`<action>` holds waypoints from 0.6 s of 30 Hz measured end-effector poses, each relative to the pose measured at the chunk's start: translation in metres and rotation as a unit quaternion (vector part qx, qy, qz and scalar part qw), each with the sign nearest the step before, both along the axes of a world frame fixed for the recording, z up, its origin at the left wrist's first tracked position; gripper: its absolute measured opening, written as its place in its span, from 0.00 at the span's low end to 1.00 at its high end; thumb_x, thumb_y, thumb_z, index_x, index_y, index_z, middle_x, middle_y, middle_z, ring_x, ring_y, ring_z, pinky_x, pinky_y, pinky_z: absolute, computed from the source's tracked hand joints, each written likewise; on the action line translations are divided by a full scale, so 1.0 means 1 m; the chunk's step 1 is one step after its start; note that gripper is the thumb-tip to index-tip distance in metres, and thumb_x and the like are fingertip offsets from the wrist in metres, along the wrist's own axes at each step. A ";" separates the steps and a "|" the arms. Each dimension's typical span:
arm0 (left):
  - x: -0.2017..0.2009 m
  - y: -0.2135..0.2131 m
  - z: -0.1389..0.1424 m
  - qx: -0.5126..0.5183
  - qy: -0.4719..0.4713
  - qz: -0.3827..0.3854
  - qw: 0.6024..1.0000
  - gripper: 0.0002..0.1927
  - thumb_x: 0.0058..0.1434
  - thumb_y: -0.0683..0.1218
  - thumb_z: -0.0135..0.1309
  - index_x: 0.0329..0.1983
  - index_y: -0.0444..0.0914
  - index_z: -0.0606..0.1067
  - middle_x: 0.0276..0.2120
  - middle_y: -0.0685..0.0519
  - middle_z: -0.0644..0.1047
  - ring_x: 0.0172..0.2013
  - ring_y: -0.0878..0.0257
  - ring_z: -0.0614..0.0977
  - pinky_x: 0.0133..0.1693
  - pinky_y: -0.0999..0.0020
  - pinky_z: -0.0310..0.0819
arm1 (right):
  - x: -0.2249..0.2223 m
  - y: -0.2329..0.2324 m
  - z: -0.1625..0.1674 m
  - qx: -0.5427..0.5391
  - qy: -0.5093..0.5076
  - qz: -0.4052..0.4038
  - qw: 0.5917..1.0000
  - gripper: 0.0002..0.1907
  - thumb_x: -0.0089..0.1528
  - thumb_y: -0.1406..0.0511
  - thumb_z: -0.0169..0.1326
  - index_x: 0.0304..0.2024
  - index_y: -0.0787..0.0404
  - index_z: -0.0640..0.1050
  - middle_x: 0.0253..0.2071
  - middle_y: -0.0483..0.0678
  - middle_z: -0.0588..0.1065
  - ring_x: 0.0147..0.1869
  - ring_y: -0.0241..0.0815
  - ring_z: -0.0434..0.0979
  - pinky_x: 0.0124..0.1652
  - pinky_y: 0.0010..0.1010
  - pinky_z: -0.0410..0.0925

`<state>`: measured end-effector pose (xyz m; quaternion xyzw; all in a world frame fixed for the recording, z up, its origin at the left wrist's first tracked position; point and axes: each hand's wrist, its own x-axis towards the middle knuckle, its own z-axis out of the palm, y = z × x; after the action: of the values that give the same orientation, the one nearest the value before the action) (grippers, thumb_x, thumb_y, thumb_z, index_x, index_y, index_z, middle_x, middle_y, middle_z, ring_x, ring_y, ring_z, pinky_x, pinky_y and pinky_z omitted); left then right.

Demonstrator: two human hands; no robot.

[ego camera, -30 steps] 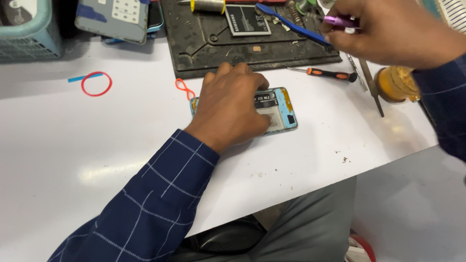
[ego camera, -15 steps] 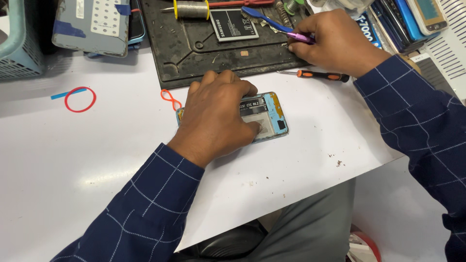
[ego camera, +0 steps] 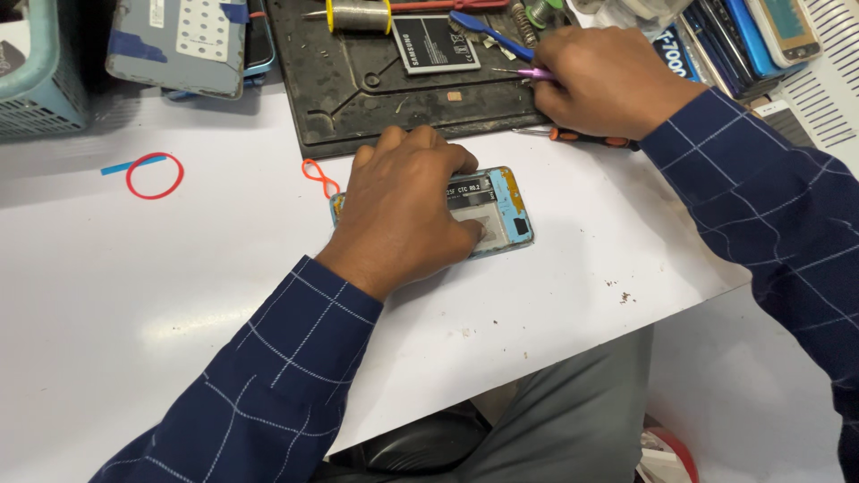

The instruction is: The person aligns and presses the smartphone frame onto the internal chassis, then uses a purple precision tool to scrape adhesive residue from the frame edges. The device remains disassembled on the workbench throughout the clip.

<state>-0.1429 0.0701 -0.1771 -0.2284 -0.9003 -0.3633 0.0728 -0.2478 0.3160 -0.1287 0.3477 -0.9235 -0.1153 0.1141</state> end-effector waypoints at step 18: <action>-0.002 0.004 -0.003 -0.004 0.007 -0.005 1.000 0.25 0.38 0.48 0.68 0.43 0.39 0.82 0.40 0.50 0.78 0.46 0.52 0.74 0.50 0.57 0.63 | 0.027 0.031 -0.007 -0.125 -0.075 0.004 0.989 0.15 0.61 0.62 0.61 0.44 0.69 0.79 0.34 0.56 0.74 0.33 0.51 0.75 0.34 0.40 0.68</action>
<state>-0.1445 0.0738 -0.1802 -0.2353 -0.9003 -0.3582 0.0760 -0.2212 0.3471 -0.1356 0.3423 -0.9351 0.0280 0.0873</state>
